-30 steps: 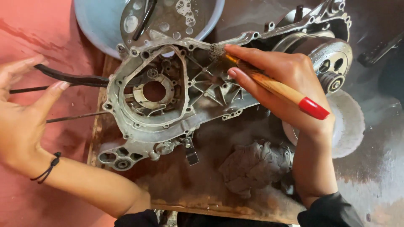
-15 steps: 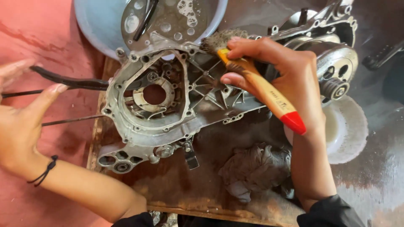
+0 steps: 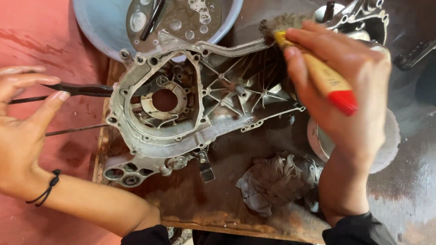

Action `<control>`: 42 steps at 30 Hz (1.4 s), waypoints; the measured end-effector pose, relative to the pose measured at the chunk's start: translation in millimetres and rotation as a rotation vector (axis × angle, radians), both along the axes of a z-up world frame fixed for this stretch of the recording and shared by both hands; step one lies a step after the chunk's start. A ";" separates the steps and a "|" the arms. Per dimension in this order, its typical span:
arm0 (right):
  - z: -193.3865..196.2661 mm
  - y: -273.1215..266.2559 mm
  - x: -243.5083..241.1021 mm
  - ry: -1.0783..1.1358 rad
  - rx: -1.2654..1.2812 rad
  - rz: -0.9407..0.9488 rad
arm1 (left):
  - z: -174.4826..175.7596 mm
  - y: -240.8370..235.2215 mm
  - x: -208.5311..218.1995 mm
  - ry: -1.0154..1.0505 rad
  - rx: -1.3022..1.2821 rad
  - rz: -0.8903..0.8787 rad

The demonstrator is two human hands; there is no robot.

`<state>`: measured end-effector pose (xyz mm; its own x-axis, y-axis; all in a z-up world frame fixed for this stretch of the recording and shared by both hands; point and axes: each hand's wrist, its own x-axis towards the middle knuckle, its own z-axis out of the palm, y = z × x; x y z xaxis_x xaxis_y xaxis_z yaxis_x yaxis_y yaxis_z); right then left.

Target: The recorder is cleaning a motorcycle engine casing using a brush and a cleaning solution.

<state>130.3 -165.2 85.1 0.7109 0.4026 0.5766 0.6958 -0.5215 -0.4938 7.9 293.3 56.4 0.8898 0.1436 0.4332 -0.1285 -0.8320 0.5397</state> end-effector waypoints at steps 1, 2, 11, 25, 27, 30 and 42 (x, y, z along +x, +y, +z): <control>-6.7 -0.5 3.8 0.020 0.042 -0.019 | -2.9 5.2 -1.1 0.008 0.054 0.008; -2.4 6.6 0.1 0.021 0.041 -0.021 | -1.4 2.9 -0.7 0.009 0.053 0.006; 5.8 6.7 1.1 -0.046 -0.074 0.130 | -17.5 9.2 -1.5 0.052 0.003 0.069; 8.4 10.5 -9.0 -0.089 -0.105 0.031 | 8.9 -16.4 -5.6 0.024 0.242 0.086; 19.9 17.4 -13.6 -0.015 -0.080 0.095 | 12.7 -20.7 -3.0 0.076 0.223 0.105; 10.9 6.9 -12.8 0.049 -0.038 0.153 | 15.1 -24.7 -4.2 0.167 0.201 0.140; 16.9 3.3 -6.3 0.125 -0.050 0.161 | 8.0 -10.1 -3.1 0.082 0.395 0.017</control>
<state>124.1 -162.0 102.0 0.6998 0.5426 0.4646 0.7072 -0.4349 -0.5574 4.8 283.2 64.4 0.9226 -0.0052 0.3858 -0.0833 -0.9790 0.1860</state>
